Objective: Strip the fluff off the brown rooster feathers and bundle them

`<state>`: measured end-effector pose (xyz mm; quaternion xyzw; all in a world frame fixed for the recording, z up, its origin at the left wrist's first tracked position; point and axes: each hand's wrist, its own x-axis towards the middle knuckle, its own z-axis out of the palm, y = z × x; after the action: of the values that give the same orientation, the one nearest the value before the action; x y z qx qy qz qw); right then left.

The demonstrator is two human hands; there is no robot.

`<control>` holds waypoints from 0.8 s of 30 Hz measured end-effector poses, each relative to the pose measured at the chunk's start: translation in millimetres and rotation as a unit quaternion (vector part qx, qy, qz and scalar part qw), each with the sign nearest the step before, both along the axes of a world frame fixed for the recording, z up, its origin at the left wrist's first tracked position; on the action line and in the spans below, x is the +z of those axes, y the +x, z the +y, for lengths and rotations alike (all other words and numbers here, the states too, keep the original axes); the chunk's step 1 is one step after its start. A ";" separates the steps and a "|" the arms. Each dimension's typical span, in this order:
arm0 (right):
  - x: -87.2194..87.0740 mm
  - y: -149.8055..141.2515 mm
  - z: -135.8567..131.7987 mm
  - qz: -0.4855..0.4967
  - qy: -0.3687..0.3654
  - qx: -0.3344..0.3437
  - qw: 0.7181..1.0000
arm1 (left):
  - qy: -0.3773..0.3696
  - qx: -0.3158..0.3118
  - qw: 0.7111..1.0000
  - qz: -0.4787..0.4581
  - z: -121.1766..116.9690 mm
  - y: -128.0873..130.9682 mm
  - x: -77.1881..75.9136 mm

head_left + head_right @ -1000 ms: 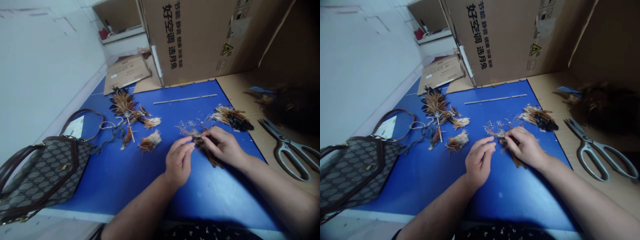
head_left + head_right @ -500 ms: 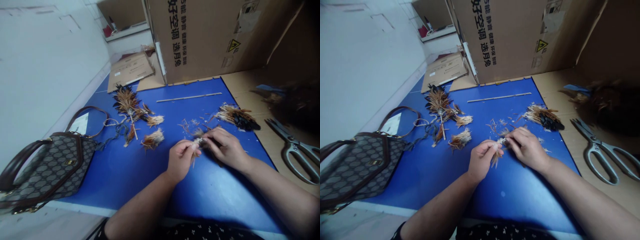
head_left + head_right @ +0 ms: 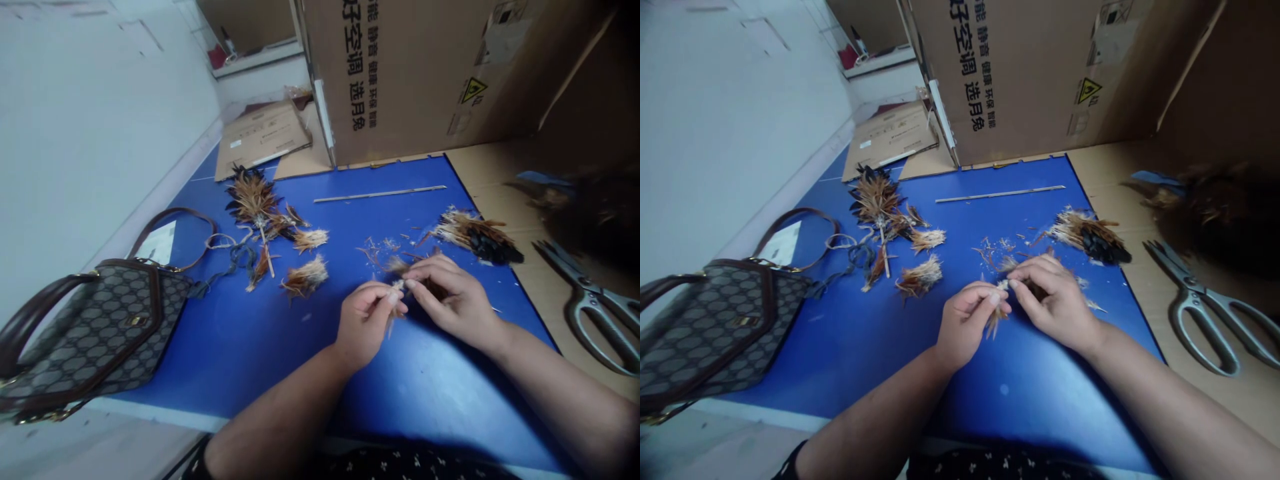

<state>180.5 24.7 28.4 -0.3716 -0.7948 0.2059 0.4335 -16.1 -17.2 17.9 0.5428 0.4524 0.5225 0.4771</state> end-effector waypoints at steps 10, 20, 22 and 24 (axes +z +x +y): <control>-3.0 2.3 2.4 0.029 -0.040 -0.150 0.987 | -0.066 0.012 0.994 -0.090 1.4 0.3 -4.2; 2.5 4.6 3.6 -0.013 -0.058 -0.003 0.998 | -0.016 -0.006 0.999 -0.040 -2.8 1.0 3.8; 5.1 1.5 0.9 0.002 -0.075 0.012 0.997 | -0.006 -0.023 0.999 -0.031 -4.4 1.6 5.1; 6.9 0.3 -0.6 0.019 -0.090 0.009 0.996 | -0.002 -0.029 0.999 -0.029 -5.2 1.9 5.4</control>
<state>180.8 24.0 35.3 -0.3974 -0.7682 0.2875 0.4114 -14.2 -22.4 23.3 0.5391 0.4238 0.5230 0.5062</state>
